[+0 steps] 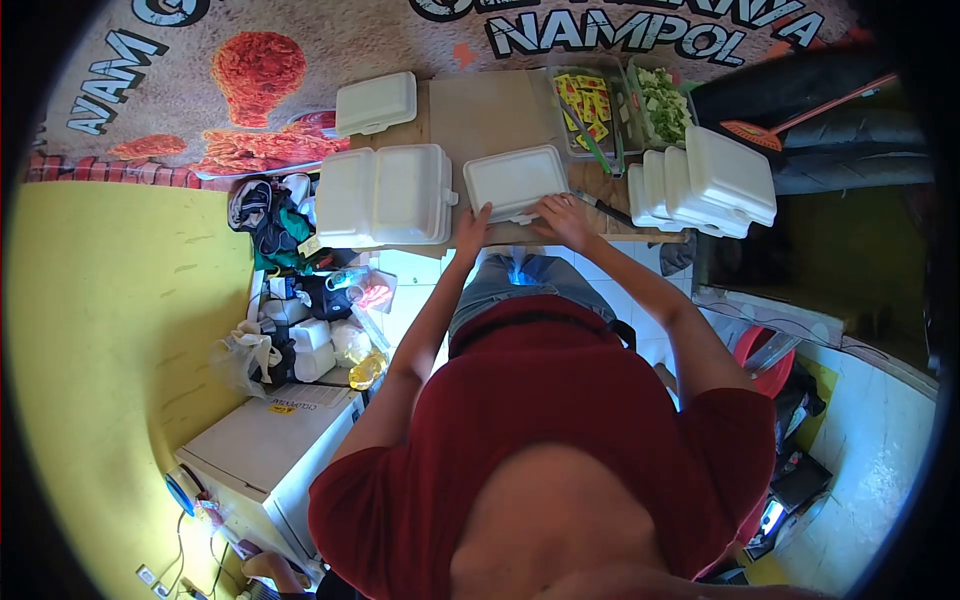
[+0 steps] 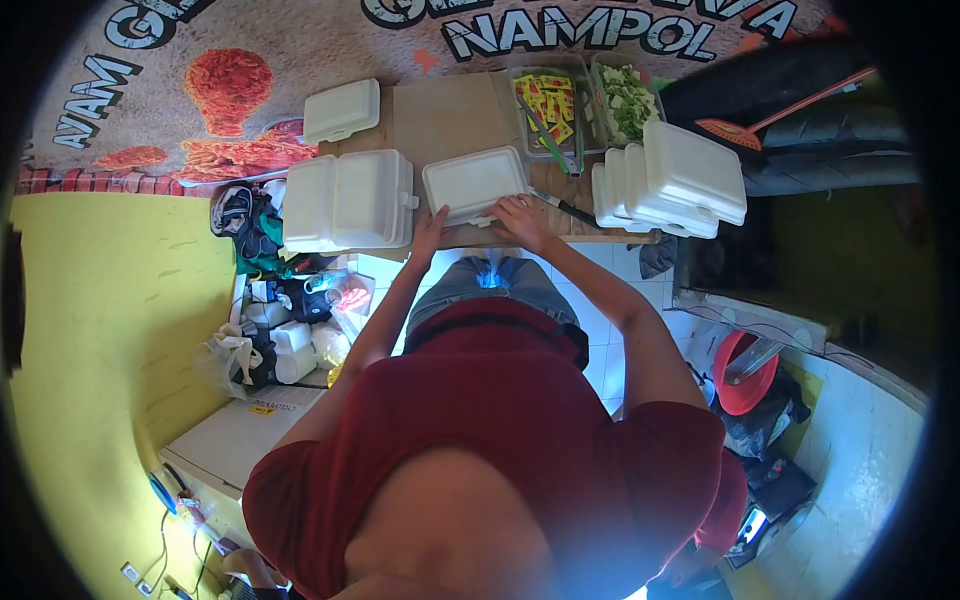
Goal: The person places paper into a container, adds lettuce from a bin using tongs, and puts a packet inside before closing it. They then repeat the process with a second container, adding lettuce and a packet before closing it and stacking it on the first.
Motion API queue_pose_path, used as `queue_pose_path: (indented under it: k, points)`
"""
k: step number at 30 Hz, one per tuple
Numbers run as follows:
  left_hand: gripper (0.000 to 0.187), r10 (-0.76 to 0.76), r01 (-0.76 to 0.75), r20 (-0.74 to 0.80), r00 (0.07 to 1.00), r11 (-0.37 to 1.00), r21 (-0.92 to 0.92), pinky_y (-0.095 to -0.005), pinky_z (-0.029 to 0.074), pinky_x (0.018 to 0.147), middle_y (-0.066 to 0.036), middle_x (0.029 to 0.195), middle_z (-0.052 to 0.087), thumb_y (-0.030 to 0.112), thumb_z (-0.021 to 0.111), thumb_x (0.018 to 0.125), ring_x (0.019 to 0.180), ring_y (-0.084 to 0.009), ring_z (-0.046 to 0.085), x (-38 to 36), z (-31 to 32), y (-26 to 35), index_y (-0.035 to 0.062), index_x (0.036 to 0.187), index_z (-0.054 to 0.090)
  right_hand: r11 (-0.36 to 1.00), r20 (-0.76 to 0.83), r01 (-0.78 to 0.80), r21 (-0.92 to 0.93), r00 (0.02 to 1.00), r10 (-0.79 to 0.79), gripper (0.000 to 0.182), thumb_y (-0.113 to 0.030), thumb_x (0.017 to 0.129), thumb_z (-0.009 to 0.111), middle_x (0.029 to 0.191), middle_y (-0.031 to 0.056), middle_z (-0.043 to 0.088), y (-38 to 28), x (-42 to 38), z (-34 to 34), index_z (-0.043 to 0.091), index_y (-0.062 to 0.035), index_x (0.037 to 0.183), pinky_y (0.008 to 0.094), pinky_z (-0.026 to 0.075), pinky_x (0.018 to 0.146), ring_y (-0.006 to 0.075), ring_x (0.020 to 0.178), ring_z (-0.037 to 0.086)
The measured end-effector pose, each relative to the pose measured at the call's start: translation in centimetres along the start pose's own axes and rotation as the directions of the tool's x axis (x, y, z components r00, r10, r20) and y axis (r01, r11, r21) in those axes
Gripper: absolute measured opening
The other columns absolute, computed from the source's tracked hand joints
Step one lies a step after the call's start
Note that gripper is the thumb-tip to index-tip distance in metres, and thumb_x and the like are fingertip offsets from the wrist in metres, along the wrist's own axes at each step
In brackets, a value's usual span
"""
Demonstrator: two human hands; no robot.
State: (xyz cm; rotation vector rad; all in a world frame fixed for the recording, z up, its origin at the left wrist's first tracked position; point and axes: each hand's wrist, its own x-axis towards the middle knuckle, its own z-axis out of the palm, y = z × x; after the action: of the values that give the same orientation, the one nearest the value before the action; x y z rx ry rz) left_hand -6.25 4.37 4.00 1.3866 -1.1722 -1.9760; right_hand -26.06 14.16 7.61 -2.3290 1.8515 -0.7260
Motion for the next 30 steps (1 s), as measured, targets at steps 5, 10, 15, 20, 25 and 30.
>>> queue_pose_path:
  k: [5, 10, 15, 20, 25, 30]
  points:
    - [0.055, -0.061, 0.064, 0.047, 0.997, 0.996, -0.058, -0.0285, 0.051, 0.075, -0.017, 0.106, 0.055, 0.036, 0.058, 0.085, 0.088, -0.0228, 0.061, -0.2, 0.0, 1.1, -0.0060, 0.118, 0.041, 0.998, -0.001, 0.001, 0.056, 1.000, -0.001, 0.024, -0.021, 0.066, 0.069, 0.083, 0.0020, 0.052, 1.0, 0.5, 0.9, 0.061, -0.0160, 0.089, 0.0334, 0.036, 0.079, 0.0180, 0.087, 0.052]
    - [0.060, -0.073, 0.076, 0.044, 0.996, 0.995, -0.059, -0.0284, 0.052, 0.072, -0.019, 0.104, 0.056, 0.039, 0.057, 0.085, 0.085, -0.0246, 0.063, 0.1, -0.1, 1.4, -0.0095, 0.116, 0.041, 0.997, -0.002, 0.039, 0.074, 0.999, -0.039, 0.022, -0.020, 0.065, 0.068, 0.081, 0.0021, 0.051, 0.9, 1.2, 0.1, 0.061, -0.0154, 0.085, 0.0331, 0.035, 0.079, 0.0175, 0.085, 0.051]
    - [0.066, -0.104, 0.104, 0.063, 0.993, 0.994, -0.011, -0.0277, 0.053, 0.065, -0.020, 0.096, 0.059, 0.043, 0.058, 0.083, 0.077, -0.0247, 0.065, 0.3, -0.2, 1.5, -0.0141, 0.110, 0.042, 0.998, -0.061, 0.032, 0.059, 0.998, -0.028, 0.020, -0.018, 0.065, 0.068, 0.081, 0.0010, 0.051, 0.7, 1.9, -1.2, 0.061, -0.0157, 0.083, 0.0326, 0.035, 0.079, 0.0168, 0.085, 0.051]
    - [0.066, -0.124, 0.126, 0.051, 0.991, 0.991, -0.032, -0.0278, 0.053, 0.063, -0.020, 0.092, 0.060, 0.046, 0.058, 0.082, 0.076, -0.0241, 0.066, 0.2, 0.0, 1.4, -0.0131, 0.106, 0.044, 0.999, -0.154, 0.030, 0.015, 0.988, -0.028, 0.018, -0.018, 0.066, 0.068, 0.084, -0.0008, 0.053, 1.6, 1.4, 0.1, 0.062, -0.0167, 0.082, 0.0340, 0.035, 0.076, 0.0171, 0.083, 0.052]
    - [0.066, -0.161, 0.167, 0.100, 0.982, 0.984, -0.055, -0.0285, 0.052, 0.066, -0.019, 0.094, 0.060, 0.049, 0.057, 0.082, 0.079, -0.0233, 0.065, 0.1, 0.6, 0.8, -0.0110, 0.108, 0.044, 0.998, -0.242, -0.058, 0.008, 0.968, 0.058, 0.019, -0.015, 0.067, 0.068, 0.083, 0.0000, 0.054, 1.9, -0.4, 0.9, 0.062, -0.0161, 0.084, 0.0332, 0.036, 0.076, 0.0166, 0.084, 0.053]
    - [0.068, -0.156, 0.157, 0.046, 0.987, 0.987, -0.019, -0.0285, 0.051, 0.069, -0.020, 0.100, 0.057, 0.050, 0.057, 0.081, 0.080, -0.0223, 0.064, 0.6, 1.6, -0.4, -0.0103, 0.109, 0.043, 0.896, -0.201, -0.372, 0.243, 0.884, 0.422, 0.024, -0.007, 0.070, 0.065, 0.088, 0.0030, 0.055, 1.5, -1.0, 1.2, 0.060, -0.0116, 0.094, 0.0322, 0.040, 0.078, 0.0183, 0.083, 0.055]
